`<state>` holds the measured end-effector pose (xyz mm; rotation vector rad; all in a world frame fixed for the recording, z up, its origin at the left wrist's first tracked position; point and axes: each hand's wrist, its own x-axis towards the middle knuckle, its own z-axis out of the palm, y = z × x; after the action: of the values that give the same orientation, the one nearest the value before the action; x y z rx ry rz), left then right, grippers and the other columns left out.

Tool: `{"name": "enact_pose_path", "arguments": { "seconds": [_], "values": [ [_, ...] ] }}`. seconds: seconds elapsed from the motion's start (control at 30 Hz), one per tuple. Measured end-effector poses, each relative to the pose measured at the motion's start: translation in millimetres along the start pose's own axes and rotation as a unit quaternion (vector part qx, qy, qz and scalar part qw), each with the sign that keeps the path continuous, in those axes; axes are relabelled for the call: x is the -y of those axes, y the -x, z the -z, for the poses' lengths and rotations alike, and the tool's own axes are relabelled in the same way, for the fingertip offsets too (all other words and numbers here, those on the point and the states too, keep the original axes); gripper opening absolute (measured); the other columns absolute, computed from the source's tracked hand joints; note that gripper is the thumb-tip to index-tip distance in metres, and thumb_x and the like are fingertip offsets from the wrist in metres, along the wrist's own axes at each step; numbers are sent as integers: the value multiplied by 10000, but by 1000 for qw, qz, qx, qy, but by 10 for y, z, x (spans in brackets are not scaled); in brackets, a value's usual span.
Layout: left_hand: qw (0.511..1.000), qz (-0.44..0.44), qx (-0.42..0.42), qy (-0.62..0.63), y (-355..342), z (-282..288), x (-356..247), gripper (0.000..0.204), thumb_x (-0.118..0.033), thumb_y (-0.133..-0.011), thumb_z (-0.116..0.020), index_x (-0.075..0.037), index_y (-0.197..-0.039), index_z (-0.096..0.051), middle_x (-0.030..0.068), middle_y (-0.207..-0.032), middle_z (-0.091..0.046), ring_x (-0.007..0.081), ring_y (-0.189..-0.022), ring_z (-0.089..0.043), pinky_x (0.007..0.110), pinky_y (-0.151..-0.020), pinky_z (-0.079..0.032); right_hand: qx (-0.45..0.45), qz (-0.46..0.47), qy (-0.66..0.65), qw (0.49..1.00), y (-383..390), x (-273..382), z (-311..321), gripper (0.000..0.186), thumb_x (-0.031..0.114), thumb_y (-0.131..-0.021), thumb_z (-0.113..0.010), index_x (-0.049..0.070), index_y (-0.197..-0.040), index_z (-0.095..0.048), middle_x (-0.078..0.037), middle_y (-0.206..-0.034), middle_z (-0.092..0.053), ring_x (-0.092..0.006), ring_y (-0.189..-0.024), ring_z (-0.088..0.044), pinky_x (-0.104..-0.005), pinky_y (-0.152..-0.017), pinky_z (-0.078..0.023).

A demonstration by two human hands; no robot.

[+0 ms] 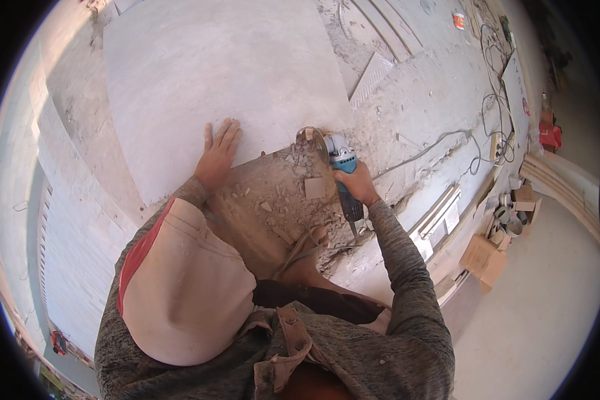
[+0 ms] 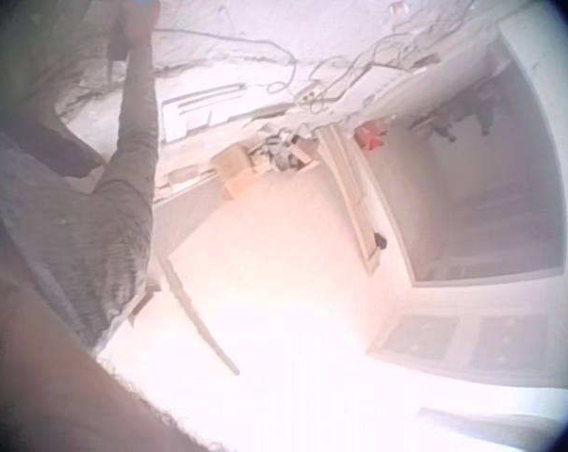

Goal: The person marks a line on a large tile with a pencil and then uses an angle grinder to cut a rounded section from the edge of the tile.

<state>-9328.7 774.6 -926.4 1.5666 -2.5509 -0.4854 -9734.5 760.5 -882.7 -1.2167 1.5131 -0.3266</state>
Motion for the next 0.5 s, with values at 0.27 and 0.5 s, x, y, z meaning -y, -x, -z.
{"name": "enact_pose_path", "arguments": {
  "seconds": [0.27,0.5],
  "values": [
    [1000,13,10,11,-8,34,-28,858,-46,-729,-675,57,-1521,-364,192,-1656,-250,359,-1574,-166,660,-1263,-77,-49,-46,-10,998,44,-20,-210,341,264,-799,-784,-13,-987,-717,-59,-847,-710,-136,-761,-636,-339,-704,-536],
    [1000,11,7,7,-5,7,-22,879,-62,-718,-696,53,-1523,-364,188,-1658,-247,355,-1576,-162,656,-1265,-73,-73,-31,-23,997,68,-40,-343,277,199,-834,-755,-41,-969,-716,-53,-828,-708,-120,-709,-644,-314,-627,-538]
  ]
}}
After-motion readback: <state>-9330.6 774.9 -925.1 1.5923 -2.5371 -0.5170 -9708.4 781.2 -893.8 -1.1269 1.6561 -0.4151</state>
